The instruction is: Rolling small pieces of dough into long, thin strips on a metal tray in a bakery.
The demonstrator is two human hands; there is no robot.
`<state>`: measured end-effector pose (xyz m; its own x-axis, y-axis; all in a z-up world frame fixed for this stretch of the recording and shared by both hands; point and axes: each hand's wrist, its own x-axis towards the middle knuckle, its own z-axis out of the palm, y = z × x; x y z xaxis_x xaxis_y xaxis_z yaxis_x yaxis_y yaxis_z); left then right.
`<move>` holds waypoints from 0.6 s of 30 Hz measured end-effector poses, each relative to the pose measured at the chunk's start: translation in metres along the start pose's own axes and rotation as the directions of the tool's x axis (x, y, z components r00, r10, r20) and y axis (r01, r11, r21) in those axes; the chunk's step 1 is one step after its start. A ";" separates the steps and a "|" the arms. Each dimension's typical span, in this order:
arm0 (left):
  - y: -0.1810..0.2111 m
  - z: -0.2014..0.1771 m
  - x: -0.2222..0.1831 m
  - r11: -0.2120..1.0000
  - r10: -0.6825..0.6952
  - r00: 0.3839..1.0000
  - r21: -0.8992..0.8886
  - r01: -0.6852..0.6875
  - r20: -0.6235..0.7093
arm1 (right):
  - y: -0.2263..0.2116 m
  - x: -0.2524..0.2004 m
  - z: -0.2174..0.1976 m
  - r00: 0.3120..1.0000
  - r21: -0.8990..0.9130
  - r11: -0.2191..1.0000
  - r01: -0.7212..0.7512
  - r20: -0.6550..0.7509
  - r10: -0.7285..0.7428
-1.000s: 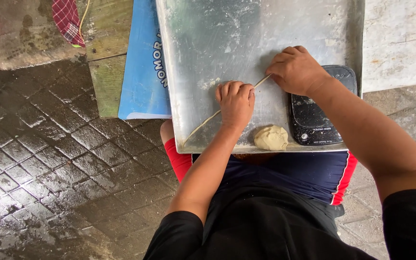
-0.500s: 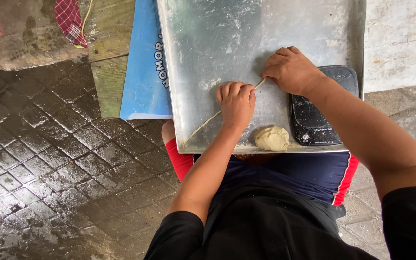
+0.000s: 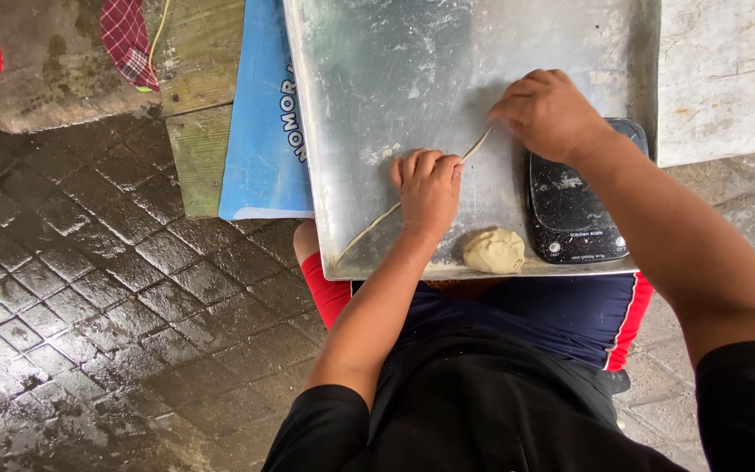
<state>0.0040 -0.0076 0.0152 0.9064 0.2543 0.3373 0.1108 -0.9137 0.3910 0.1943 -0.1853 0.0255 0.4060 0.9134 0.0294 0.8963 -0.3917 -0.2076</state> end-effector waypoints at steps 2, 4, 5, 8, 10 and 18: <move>-0.005 0.004 -0.005 0.995 -0.067 0.995 -0.063 0.072 0.071 | 0.000 -0.010 -0.021 0.990 0.149 0.986 -0.072 -0.111 0.089; -0.011 -0.016 -0.001 0.994 -0.061 0.998 -0.088 0.064 0.035 | -0.002 -0.029 -0.022 0.977 0.155 0.984 -0.085 -0.180 0.113; -0.014 -0.026 0.001 0.992 -0.057 0.998 -0.111 0.057 0.002 | -0.004 -0.039 -0.023 0.960 0.165 0.981 -0.097 -0.246 0.136; -0.048 -0.029 -0.022 0.974 -0.150 0.978 -0.189 0.122 -0.143 | -0.029 -0.071 -0.028 0.929 0.082 0.965 -0.250 -0.260 0.263; -0.058 -0.054 -0.039 0.955 -0.193 0.970 -0.255 0.152 -0.147 | -0.049 -0.096 -0.020 0.919 0.178 0.953 -0.246 -0.270 0.288; -0.048 -0.081 -0.131 0.904 -0.203 0.977 -0.397 0.162 -0.064 | -0.175 -0.127 -0.021 0.956 0.380 0.915 -0.137 -0.192 0.224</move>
<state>-0.1528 0.0283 0.0214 0.8369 0.4545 0.3050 0.0853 -0.6586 0.7476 -0.0108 -0.2350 0.0789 0.6226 0.7640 0.1695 0.6961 -0.4417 -0.5659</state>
